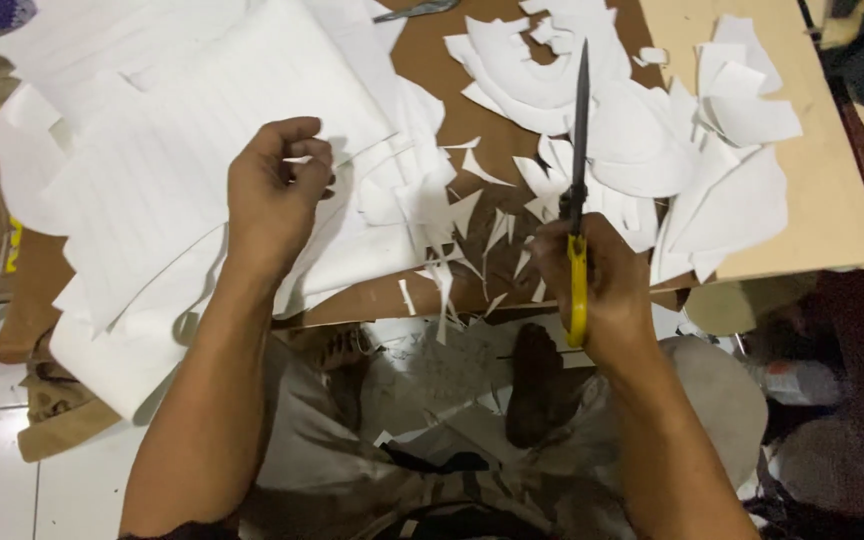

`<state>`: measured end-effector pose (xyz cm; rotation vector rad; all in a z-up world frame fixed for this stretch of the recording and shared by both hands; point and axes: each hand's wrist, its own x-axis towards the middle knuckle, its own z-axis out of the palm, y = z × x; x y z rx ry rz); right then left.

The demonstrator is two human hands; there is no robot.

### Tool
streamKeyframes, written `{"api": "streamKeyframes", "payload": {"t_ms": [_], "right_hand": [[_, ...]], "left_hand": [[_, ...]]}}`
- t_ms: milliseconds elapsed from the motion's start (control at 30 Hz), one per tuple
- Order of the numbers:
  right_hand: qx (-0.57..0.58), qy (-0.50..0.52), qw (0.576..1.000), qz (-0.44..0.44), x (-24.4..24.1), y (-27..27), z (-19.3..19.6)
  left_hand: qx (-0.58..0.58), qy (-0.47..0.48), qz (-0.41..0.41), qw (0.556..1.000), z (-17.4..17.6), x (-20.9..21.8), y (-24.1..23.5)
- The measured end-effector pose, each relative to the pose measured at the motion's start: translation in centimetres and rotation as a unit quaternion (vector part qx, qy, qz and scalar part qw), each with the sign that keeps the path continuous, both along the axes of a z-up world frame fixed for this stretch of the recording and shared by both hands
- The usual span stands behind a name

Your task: The person uses yellow-handled scissors to cut shapes out of white paper sheets. They hold the paper with their left hand and cut with their right, placing the cut pieces onto a pile on the table.

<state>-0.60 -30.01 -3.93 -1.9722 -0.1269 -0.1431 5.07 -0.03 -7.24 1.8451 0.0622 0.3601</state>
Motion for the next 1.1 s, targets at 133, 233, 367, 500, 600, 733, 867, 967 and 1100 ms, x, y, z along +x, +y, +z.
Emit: {"api": "streamKeyframes", "payload": {"t_ms": [133, 233, 367, 500, 600, 733, 867, 967, 1100], "right_hand": [[-0.019, 0.084, 0.996, -0.012, 1.4, 2.7, 0.5], [-0.033, 0.046, 0.998, -0.024, 3.8, 2.9, -2.7], [-0.041, -0.023, 0.997, -0.068, 5.1, 4.4, -2.9], [-0.043, -0.033, 0.994, -0.091, 5.9, 4.8, -3.5], [-0.014, -0.017, 0.996, -0.082, 6.4, 5.5, -3.6], [0.056, 0.023, 0.998, -0.034, 6.4, 5.5, -4.7], [0.030, 0.009, 1.000, 0.000, 5.6, 5.8, -3.6], [0.019, -0.010, 1.000, 0.011, 5.1, 6.2, -3.5], [0.034, -0.004, 0.999, 0.003, 5.3, 6.6, -3.3]], "left_hand": [[0.071, 0.027, 0.001, 0.997, 1.1, -1.0, 1.5], [0.134, 0.026, 0.040, 0.990, 1.6, -1.5, 1.9], [0.178, 0.032, 0.063, 0.981, 1.9, -1.3, 3.5], [0.279, 0.092, 0.089, 0.952, 1.2, -0.7, 5.9], [0.336, 0.198, 0.007, 0.921, 0.3, -0.2, 5.6], [0.385, 0.246, 0.003, 0.889, -1.4, 0.3, 5.5], [0.423, 0.220, 0.007, 0.879, -2.7, 1.6, 6.3], [0.515, 0.164, 0.000, 0.842, -4.0, 1.8, 6.5], [0.678, 0.031, -0.001, 0.734, -6.4, 1.7, 5.8]]}}
